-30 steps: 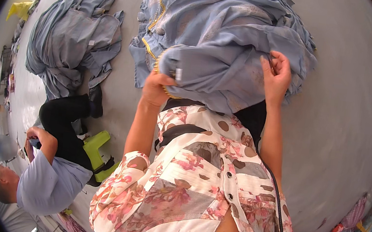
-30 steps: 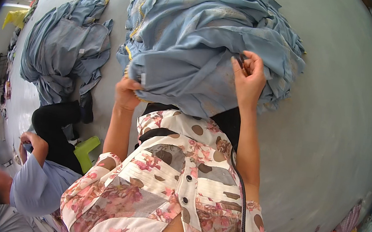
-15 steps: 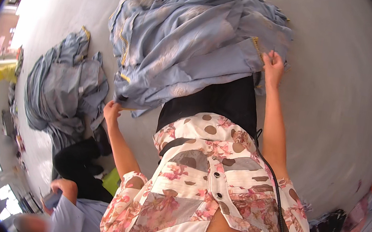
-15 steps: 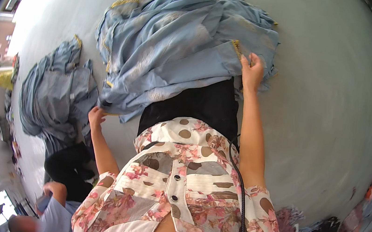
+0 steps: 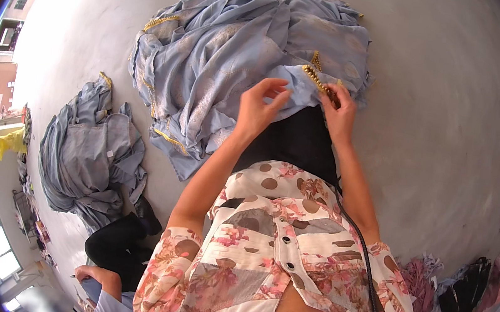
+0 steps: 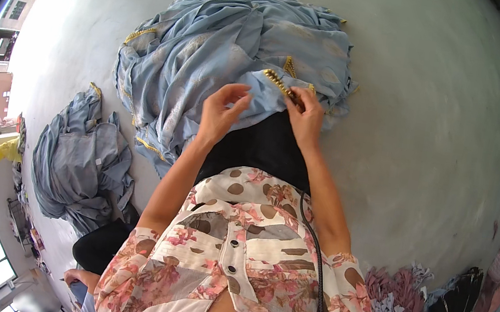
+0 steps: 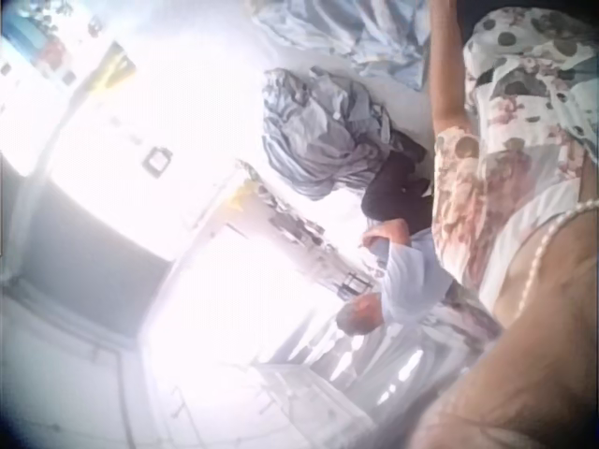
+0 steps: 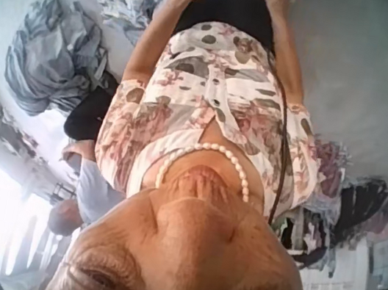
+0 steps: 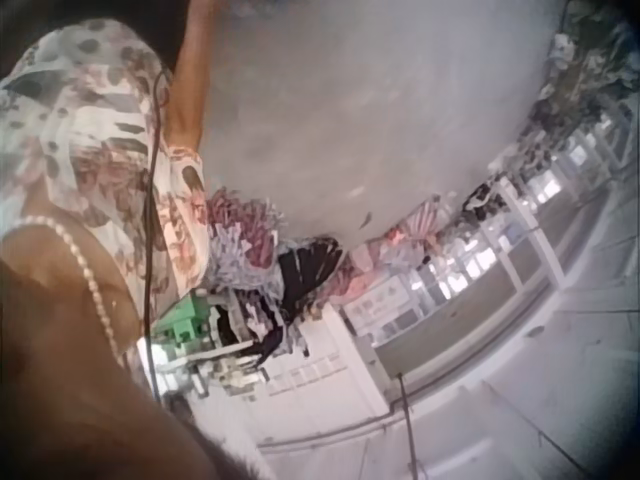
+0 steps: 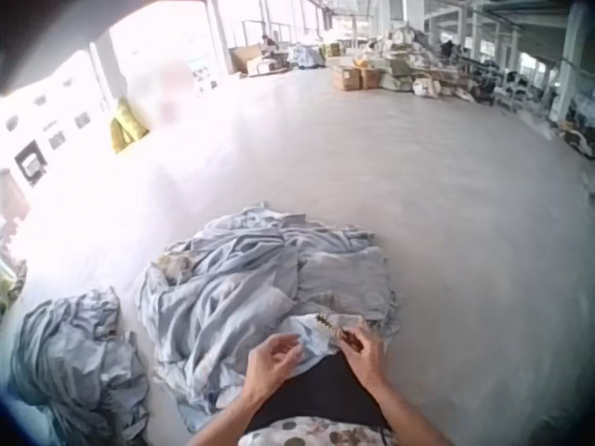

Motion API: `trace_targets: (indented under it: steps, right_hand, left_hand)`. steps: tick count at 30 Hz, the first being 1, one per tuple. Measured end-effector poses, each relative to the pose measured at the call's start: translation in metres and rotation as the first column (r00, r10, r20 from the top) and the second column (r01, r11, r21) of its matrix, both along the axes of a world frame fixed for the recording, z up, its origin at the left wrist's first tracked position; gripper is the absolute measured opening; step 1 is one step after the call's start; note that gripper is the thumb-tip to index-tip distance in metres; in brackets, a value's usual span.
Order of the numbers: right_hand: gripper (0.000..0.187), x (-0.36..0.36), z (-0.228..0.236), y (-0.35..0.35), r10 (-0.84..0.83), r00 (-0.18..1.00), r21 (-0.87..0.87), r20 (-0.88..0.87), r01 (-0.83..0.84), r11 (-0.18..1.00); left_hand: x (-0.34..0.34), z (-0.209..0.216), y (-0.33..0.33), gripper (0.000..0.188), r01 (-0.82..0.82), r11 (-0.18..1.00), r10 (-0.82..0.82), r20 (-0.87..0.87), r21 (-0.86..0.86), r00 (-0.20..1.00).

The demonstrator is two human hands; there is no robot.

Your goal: The person repeatedly picks up light blue fabric pieces and aligns a gold beaded trim along the edges. They use a small handheld tool to secure the trim, then place the finished pieces into a growing pile. The process is repeated for multiple fabric sections.

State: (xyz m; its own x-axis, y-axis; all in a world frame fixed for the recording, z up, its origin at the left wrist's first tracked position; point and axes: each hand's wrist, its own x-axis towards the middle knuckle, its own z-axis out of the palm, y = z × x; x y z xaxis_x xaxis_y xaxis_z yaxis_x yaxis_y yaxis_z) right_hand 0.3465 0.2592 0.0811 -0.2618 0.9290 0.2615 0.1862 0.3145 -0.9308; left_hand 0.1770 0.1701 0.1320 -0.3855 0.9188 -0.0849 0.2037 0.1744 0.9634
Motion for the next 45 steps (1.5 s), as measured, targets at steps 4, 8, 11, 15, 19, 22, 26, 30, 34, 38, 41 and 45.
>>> trace_targets:
  steps: [4,8,11,15,19,22,26,30,34,38,41,45]
  right_hand:
    - [0.029,-0.007,0.032,-0.036,0.029,1.000,0.104,-0.007,-0.028,0.994]
    - [0.043,-0.015,0.031,-0.058,0.066,0.994,0.265,0.088,-0.087,0.960]
    - [0.046,-0.020,0.031,-0.063,0.120,0.988,0.379,0.100,-0.150,0.913]
    - [0.038,-0.021,0.037,-0.066,0.127,0.981,0.459,0.148,-0.181,0.870]
    - [0.026,-0.020,0.027,-0.073,0.217,0.948,0.554,0.234,-0.314,0.771]
    - [0.020,-0.017,0.022,-0.080,0.255,0.902,0.602,0.349,-0.424,0.677]
    - [0.015,-0.017,0.018,-0.086,0.310,0.842,0.646,0.441,-0.538,0.542]
    - [0.011,-0.016,0.019,-0.086,0.302,0.804,0.677,0.512,-0.594,0.435]
    - [0.011,-0.016,0.019,-0.084,0.301,0.786,0.674,0.540,-0.618,0.405]
    - [0.019,-0.012,0.039,-0.087,0.317,0.833,0.677,0.454,-0.554,0.485]
    - [0.028,0.003,0.066,-0.085,0.331,0.916,0.560,0.229,-0.402,0.725]
    - [0.026,0.020,0.101,-0.066,0.144,0.981,0.114,0.127,-0.159,0.981]
  left_hand:
    - [0.026,0.012,0.008,0.031,-0.020,1.000,0.022,0.366,-0.011,0.930]
    - [0.019,0.015,-0.006,0.022,-0.047,0.998,0.019,0.568,0.035,0.823]
    - [0.012,0.015,-0.016,0.021,-0.108,0.994,0.062,0.668,0.028,0.742]
    - [0.004,0.015,-0.026,0.027,-0.164,0.986,0.113,0.657,0.016,0.745]
    - [-0.007,0.003,-0.049,0.047,-0.256,0.940,0.287,-0.118,0.224,0.951]
    - [-0.008,0.020,-0.045,0.035,-0.052,0.965,0.177,-0.496,0.255,0.850]
    - [0.000,0.020,-0.015,0.029,0.232,0.971,-0.238,-0.289,-0.057,0.927]
    - [0.002,-0.011,0.013,0.035,0.408,0.887,-0.459,-0.317,-0.217,0.830]
    - [0.012,-0.024,0.019,0.024,0.417,0.898,-0.439,-0.335,-0.138,0.834]
    - [0.005,-0.014,0.019,0.013,0.273,0.962,-0.259,0.303,-0.002,0.917]
    - [0.003,0.002,0.009,0.013,0.181,0.973,-0.228,0.707,0.143,0.669]
    - [0.011,0.018,0.000,0.013,0.088,0.981,-0.192,0.848,0.170,0.494]
